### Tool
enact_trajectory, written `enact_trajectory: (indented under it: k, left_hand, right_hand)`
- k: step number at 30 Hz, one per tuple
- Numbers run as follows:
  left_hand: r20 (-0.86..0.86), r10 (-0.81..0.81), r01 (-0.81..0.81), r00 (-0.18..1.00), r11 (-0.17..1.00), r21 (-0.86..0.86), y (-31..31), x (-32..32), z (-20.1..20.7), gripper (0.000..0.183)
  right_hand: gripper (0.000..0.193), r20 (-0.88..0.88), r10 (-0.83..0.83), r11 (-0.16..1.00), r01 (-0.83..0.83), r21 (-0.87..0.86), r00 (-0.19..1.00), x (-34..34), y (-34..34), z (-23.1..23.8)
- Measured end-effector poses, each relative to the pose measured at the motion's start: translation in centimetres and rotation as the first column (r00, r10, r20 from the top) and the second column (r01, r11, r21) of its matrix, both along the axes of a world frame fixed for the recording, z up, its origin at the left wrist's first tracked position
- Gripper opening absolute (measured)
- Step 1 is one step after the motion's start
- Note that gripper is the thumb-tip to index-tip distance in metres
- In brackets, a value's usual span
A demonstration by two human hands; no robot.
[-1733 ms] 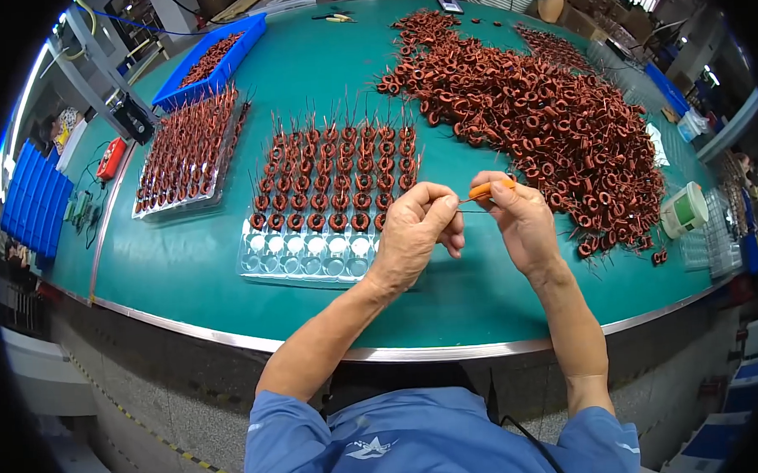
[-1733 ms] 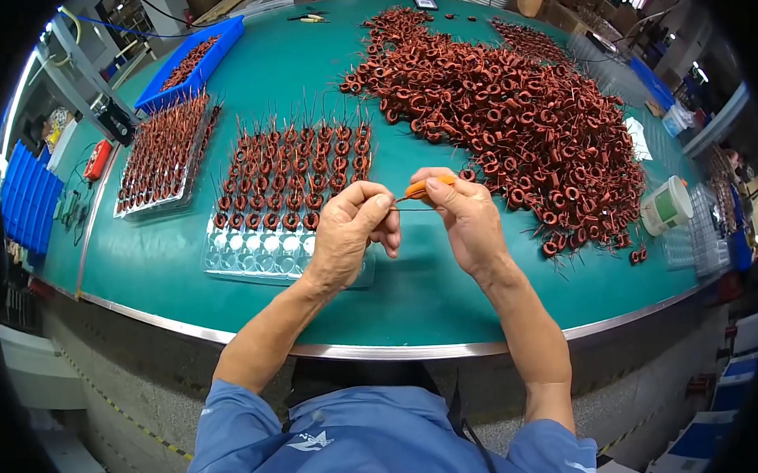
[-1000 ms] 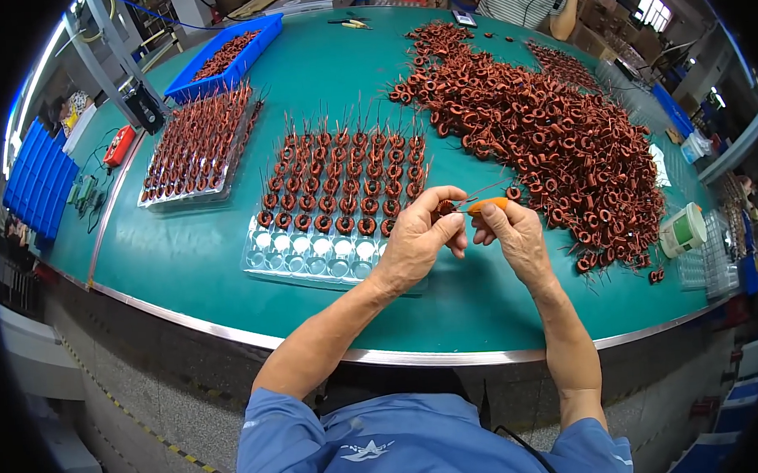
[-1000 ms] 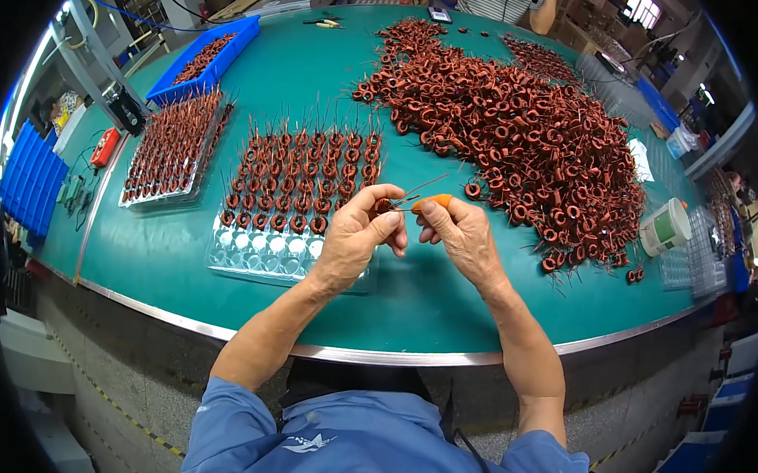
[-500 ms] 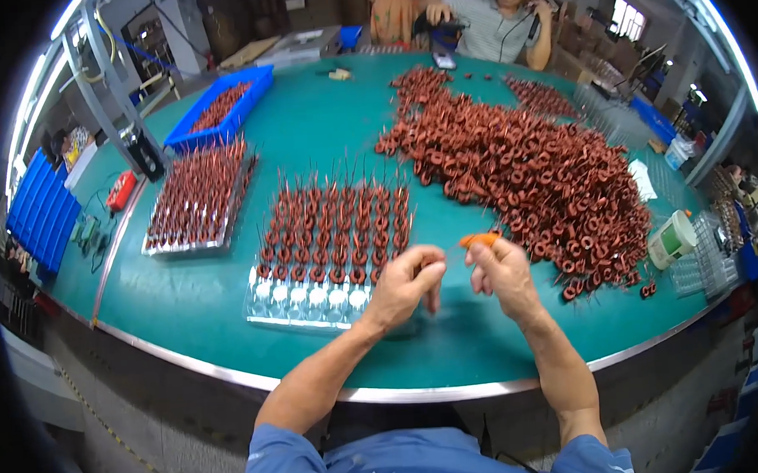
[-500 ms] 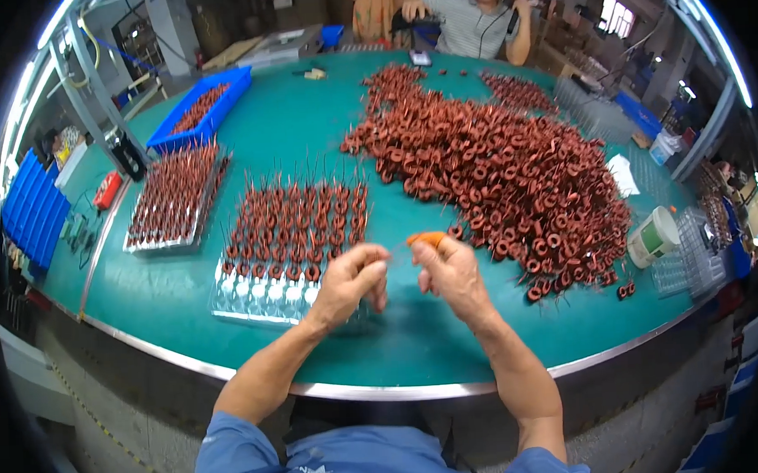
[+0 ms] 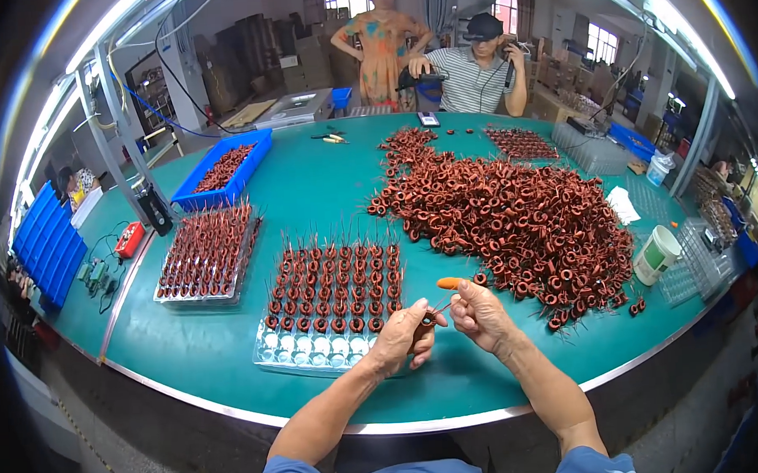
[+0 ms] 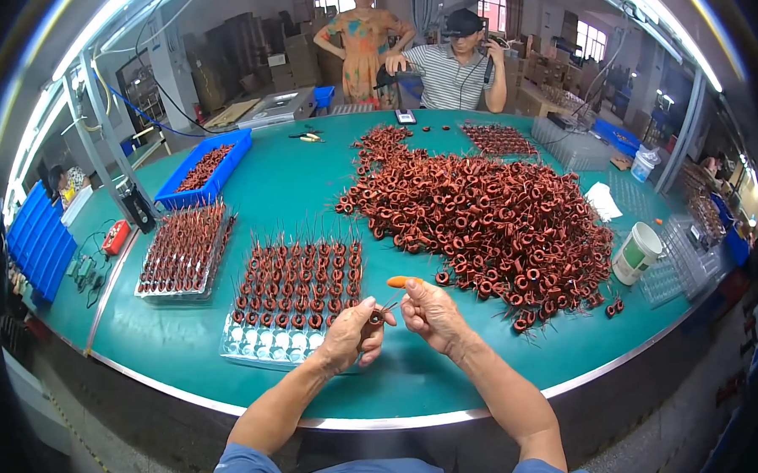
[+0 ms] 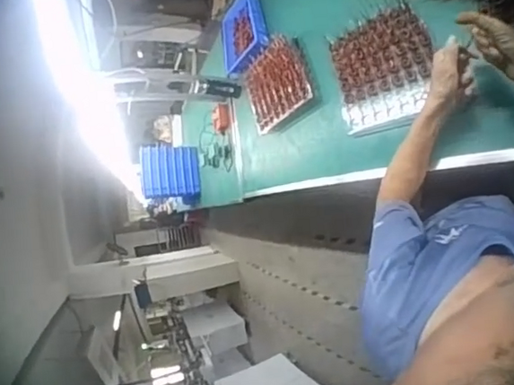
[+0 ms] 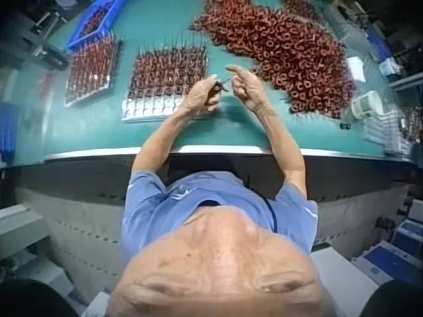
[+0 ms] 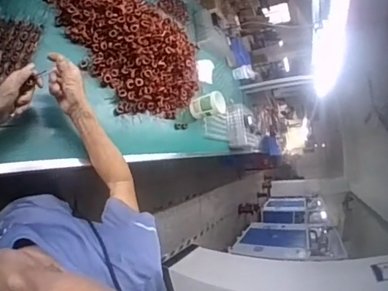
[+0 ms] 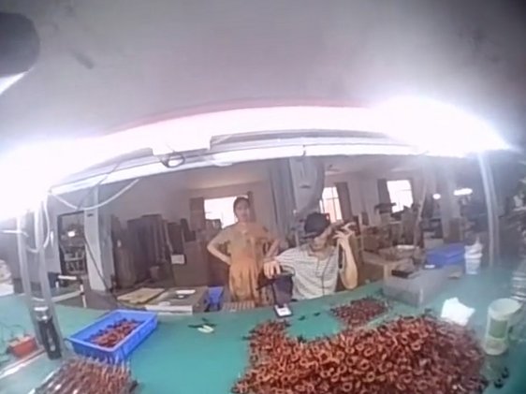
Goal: Inspecting and placing copper wire coils into a plastic tray on a factory assembly line.
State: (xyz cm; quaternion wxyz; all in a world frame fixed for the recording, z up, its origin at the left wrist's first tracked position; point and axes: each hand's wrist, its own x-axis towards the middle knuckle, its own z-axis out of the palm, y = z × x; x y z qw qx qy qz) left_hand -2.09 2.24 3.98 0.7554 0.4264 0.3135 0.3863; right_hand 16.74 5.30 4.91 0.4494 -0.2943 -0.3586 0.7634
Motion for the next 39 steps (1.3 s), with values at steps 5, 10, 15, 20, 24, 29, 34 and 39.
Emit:
enact_trajectory:
  k: [5,10,15,20,24,29,34,39]
  left_hand:
    - [-0.046,-0.006,0.016,0.999,0.976,0.217,0.0,0.0,-0.7,0.045]
    - [-0.044,0.137,-0.112,0.99,0.927,0.359,0.2,0.5,-1.4,0.028]
    - [0.026,0.099,-0.102,0.995,0.964,0.246,0.2,0.5,-1.7,0.029]
    - [0.109,0.032,-0.053,0.994,0.979,0.199,-0.3,0.7,-0.7,0.034]
    - [0.198,-0.053,0.006,0.979,0.973,0.231,-0.3,0.6,-1.3,0.03]
    - [-0.12,0.246,-0.155,0.962,0.85,0.503,0.0,0.7,-1.9,0.024]
    - [-0.382,0.54,-0.101,0.75,0.664,0.741,0.0,0.5,-1.9,0.027]
    - [-0.455,0.569,0.046,0.685,0.59,0.806,-0.4,0.4,-1.6,0.029]
  right_hand:
    - [0.03,0.046,-0.058,0.998,0.057,0.013,0.997,0.2,0.3,-1.3]
    - [0.03,0.092,-0.113,0.992,0.108,0.065,0.989,-0.2,-0.3,-0.8]
    - [0.03,0.166,-0.218,0.952,0.172,0.254,0.962,-0.6,-0.9,-0.6]
    - [0.029,0.103,-0.138,0.985,0.125,0.118,0.985,0.4,-0.1,-0.9]
    - [0.036,0.038,-0.094,0.993,0.091,0.072,0.995,0.2,0.0,-1.4]
    - [0.042,0.308,-0.301,0.95,0.256,0.178,0.903,0.1,0.5,-2.6]
    - [0.039,0.299,-0.178,0.965,0.107,0.24,0.938,-0.9,-0.4,-2.7]
    - [0.033,0.331,-0.133,0.964,0.044,0.263,0.934,-0.9,-0.5,-2.3]
